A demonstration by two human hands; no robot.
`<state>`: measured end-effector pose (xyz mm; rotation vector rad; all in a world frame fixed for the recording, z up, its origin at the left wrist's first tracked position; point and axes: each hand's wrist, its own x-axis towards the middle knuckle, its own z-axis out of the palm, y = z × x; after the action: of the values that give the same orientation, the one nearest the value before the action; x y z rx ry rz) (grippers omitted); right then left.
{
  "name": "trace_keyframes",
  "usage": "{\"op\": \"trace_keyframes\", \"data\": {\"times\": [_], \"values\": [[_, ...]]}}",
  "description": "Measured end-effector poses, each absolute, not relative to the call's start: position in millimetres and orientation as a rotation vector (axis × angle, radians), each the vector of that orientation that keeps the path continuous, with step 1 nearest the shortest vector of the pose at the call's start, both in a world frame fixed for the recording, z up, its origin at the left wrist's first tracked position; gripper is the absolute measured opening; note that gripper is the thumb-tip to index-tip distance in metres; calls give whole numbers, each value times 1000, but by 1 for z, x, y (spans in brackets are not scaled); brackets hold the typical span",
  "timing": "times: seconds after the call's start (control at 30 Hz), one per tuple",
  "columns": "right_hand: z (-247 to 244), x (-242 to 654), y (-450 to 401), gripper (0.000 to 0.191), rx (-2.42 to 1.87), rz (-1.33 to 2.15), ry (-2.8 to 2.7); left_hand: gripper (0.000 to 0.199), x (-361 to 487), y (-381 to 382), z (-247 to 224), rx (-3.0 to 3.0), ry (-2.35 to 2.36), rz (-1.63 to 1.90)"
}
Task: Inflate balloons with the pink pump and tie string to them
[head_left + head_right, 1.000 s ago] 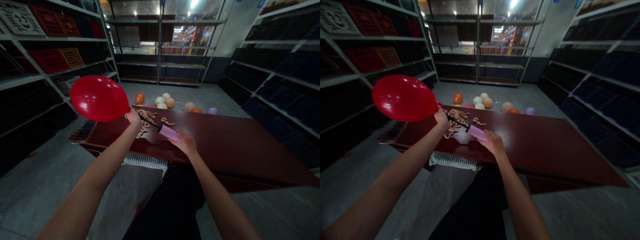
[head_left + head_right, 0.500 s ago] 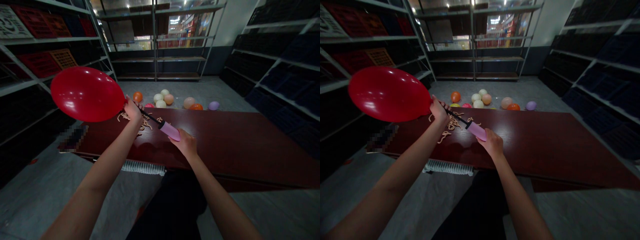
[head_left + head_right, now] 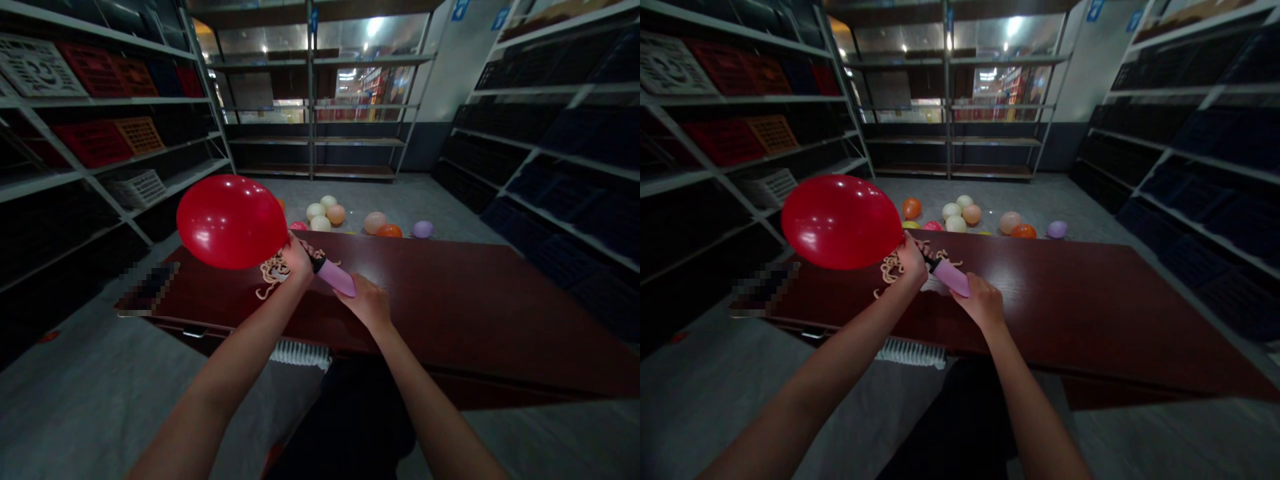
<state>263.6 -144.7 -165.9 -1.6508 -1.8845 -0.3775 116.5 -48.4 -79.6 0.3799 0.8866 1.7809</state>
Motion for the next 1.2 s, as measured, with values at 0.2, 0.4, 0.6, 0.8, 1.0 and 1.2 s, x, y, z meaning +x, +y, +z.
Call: {"op": "trace_keyframes", "data": {"times": [0.2,0.4,0.6,0.8,1.0,1.2], "values": [[-165,261,-149,38,-1575,-351,-2010,45,88,-64,-84,425,888,1828],[-164,261,-153,38,-1537,-344,-2077,42,43,-61,-77,413,874,1894],[-168,262,-152,39,-1500,-349,-2100,42,-2,-53,-50,343,947,1953],[-167,262,-153,37,-1454,-381,-2031,44,-8,-49,-26,368,917,1978],[-165,266,-151,33,-1475,-437,-1922,50,21,-40,-20,385,834,2079],[-166,267,-148,34,-1541,-402,-1839,56,67,-37,-22,487,757,2053]]}}
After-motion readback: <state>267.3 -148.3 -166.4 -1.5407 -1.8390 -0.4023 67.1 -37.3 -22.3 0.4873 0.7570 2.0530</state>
